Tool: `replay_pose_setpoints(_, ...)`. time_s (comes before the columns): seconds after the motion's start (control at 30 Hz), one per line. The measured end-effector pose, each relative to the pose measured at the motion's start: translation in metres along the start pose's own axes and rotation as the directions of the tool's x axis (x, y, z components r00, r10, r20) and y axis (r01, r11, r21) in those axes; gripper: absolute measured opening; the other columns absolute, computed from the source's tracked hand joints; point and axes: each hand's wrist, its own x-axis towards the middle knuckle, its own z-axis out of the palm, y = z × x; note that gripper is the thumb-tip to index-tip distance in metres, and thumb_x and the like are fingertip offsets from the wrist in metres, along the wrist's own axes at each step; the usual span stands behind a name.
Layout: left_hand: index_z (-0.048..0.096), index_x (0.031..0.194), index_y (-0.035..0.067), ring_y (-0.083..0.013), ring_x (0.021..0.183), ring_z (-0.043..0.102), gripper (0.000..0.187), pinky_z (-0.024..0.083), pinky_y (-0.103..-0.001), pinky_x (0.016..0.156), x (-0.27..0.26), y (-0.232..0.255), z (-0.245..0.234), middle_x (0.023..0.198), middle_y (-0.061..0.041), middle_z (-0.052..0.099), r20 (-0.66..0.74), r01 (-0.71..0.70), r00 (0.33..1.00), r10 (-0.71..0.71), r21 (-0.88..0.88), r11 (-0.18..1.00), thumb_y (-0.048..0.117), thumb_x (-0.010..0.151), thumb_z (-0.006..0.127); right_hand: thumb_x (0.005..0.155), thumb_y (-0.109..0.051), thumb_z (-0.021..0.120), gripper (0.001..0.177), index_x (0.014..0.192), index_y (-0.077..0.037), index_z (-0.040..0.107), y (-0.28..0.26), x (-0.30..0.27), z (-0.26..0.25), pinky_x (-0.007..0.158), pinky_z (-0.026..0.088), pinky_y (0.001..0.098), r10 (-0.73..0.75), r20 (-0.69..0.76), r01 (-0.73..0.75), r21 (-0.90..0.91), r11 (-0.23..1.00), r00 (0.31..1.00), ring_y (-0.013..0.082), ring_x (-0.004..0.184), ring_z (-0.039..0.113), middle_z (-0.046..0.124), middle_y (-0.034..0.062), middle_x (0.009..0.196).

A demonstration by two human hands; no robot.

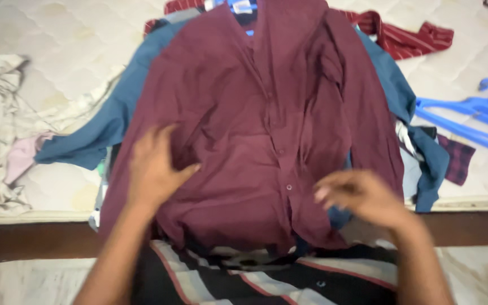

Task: The person places shirts on hangers and buttons them. The person handles a blue shirt, a maroon shirt, and a white patterned shirt, placing each on a blue plastic hanger and fastening the buttons from top to bottom.

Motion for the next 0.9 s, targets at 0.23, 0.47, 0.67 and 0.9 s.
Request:
replay_pose_setpoints(0.23, 0.044, 0.144, 0.018, -0.0438, 0.123, 0.05, 0.084, 0.046, -0.049, 0.098, -0.044, -0.098, -0.022, 0.133, -0.022, 0.052, 0.3, 0.194, 0.932, -0.204, 0.064, 0.979, 0.01, 0.069, 0.08, 0.079, -0.044, 0.083, 0.069, 0.128, 0.002, 0.066, 0.076, 0.047, -0.086, 0.081, 0.055, 0.0495, -0.473, -0.512, -0.204, -0.803, 0.56, 0.717, 0.0451, 0.099, 0.068, 0.071, 0.0268, 0.11)
replay_pose_setpoints(0.47, 0.063, 0.122, 0.017, -0.0386, 0.114, 0.064, 0.043, 0.053, -0.048, 0.093, 0.005, -0.165, -0.06, 0.12, -0.013, 0.062, 0.265, 0.03, 0.958, -0.106, 0.277, 0.96, 0.002, 0.082, 0.063, 0.091, -0.02, 0.065, 0.038, 0.127, -0.014, 0.07, 0.083, 0.037, -0.163, 0.093, 0.057, 0.0491, -0.255, -0.575, -0.335, -0.721, 0.606, 0.777, 0.0397, 0.108, 0.072, 0.074, 0.0206, 0.115)
replay_pose_setpoints(0.67, 0.067, 0.122, 0.021, -0.0313, 0.115, 0.066, 0.046, 0.056, -0.045, 0.092, 0.062, -0.147, -0.074, 0.12, -0.008, 0.067, 0.64, -0.233, 0.722, -0.262, 0.583, 0.778, 0.038, 0.08, 0.077, 0.084, -0.025, 0.064, 0.037, 0.12, -0.024, 0.073, 0.049, 0.08, -0.196, 0.092, 0.061, 0.047, 0.055, -0.487, -0.49, -0.863, 0.121, 0.872, 0.0328, 0.111, 0.074, 0.077, 0.0122, 0.12)
replay_pose_setpoints(0.9, 0.053, 0.131, -0.001, -0.0448, 0.107, 0.062, 0.082, 0.052, -0.052, 0.084, 0.143, -0.101, -0.004, 0.125, -0.025, 0.06, 0.17, -0.153, 0.977, 0.133, 0.112, 0.982, 0.052, 0.077, 0.084, 0.082, -0.045, 0.073, 0.057, 0.127, -0.012, 0.064, -0.038, 0.166, -0.128, 0.094, 0.057, 0.0485, -0.216, -0.254, -0.049, -0.746, 0.664, 0.943, 0.0405, 0.107, 0.073, 0.074, 0.0202, 0.114)
